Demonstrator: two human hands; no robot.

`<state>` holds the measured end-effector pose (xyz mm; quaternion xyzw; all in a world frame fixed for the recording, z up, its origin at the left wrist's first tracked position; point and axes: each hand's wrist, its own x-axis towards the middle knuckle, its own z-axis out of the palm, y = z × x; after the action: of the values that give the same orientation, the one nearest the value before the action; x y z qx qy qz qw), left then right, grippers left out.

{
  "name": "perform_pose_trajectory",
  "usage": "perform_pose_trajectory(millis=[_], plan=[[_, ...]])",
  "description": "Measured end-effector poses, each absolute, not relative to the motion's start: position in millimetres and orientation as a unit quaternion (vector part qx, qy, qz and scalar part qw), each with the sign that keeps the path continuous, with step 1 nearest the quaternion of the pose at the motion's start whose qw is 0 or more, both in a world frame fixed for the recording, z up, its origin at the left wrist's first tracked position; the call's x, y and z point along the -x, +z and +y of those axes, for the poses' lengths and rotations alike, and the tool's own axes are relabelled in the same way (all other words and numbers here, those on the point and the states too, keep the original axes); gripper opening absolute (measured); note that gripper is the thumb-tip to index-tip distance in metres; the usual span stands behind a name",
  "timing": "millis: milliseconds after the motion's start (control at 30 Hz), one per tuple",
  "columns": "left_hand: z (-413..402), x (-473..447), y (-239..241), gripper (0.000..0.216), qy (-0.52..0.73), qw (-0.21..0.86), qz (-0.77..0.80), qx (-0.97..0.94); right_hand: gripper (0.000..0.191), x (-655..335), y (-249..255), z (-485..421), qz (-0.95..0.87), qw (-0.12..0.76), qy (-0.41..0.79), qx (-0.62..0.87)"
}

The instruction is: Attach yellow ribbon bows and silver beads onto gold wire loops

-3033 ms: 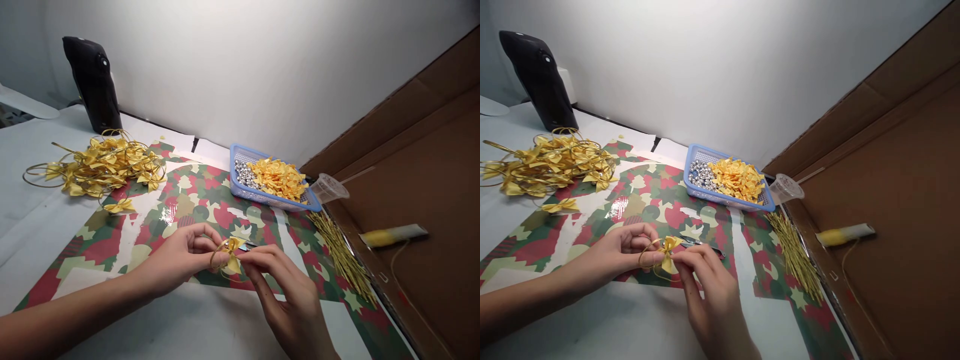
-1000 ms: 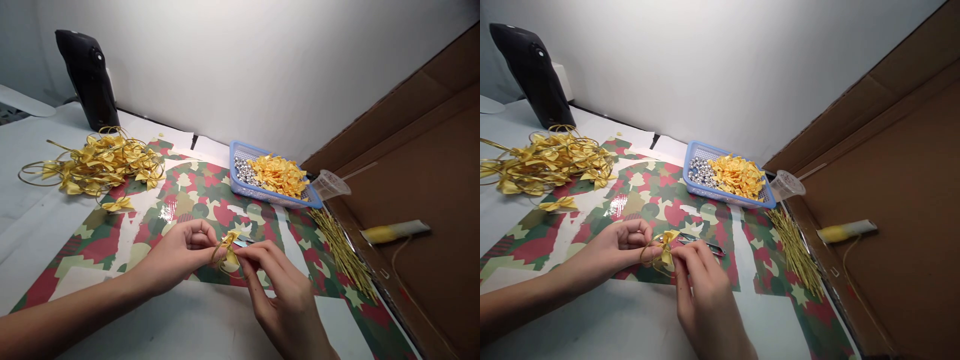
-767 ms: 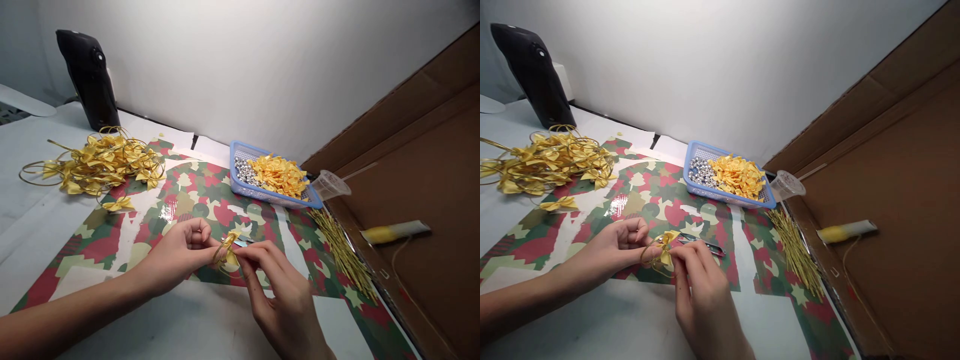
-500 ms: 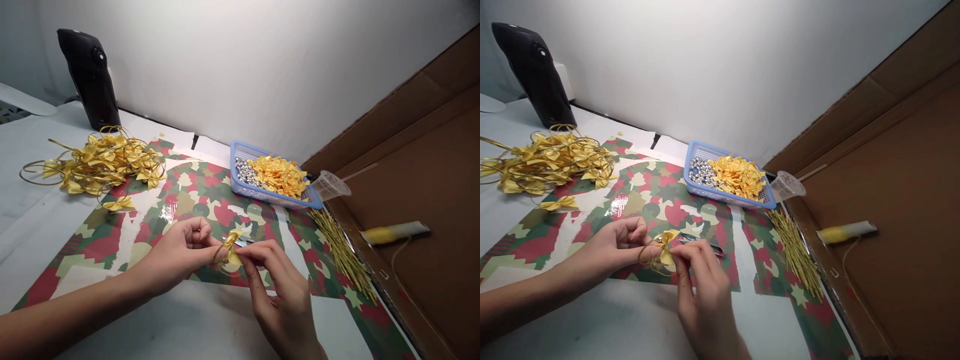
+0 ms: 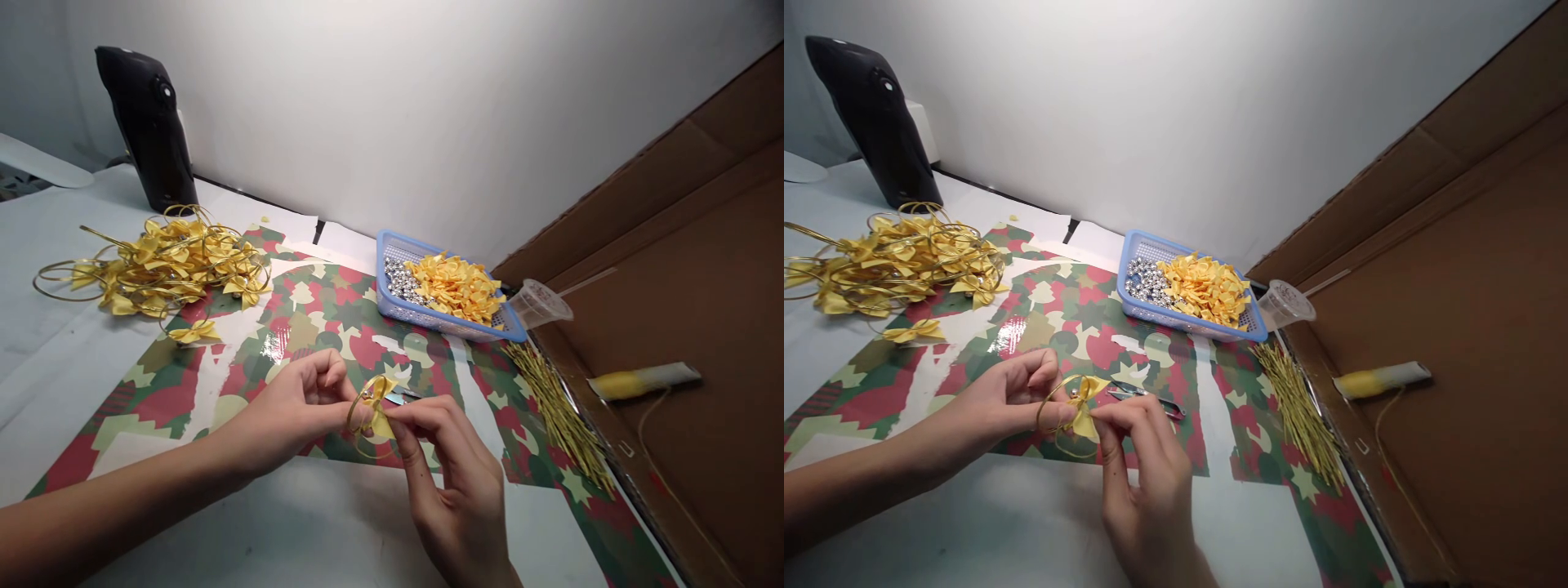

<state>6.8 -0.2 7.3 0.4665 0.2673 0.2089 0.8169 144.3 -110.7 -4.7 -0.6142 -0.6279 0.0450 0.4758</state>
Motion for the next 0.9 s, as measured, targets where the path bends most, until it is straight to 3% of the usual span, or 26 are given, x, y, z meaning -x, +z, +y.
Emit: perform_pose_trajectory(millis=[700, 900], plan=[[-2, -6, 7, 0.04, 0.224, 0.829, 0.238, -0.454, 0.011, -116, -12, -114, -0.438, 0.571, 0.198, 0.666], [-2, -5, 7, 0.039, 0.228, 0.822, 0.237, -0.465, 0.012, -114, -13, -115, -0.439, 0.57, 0.192, 0.668]])
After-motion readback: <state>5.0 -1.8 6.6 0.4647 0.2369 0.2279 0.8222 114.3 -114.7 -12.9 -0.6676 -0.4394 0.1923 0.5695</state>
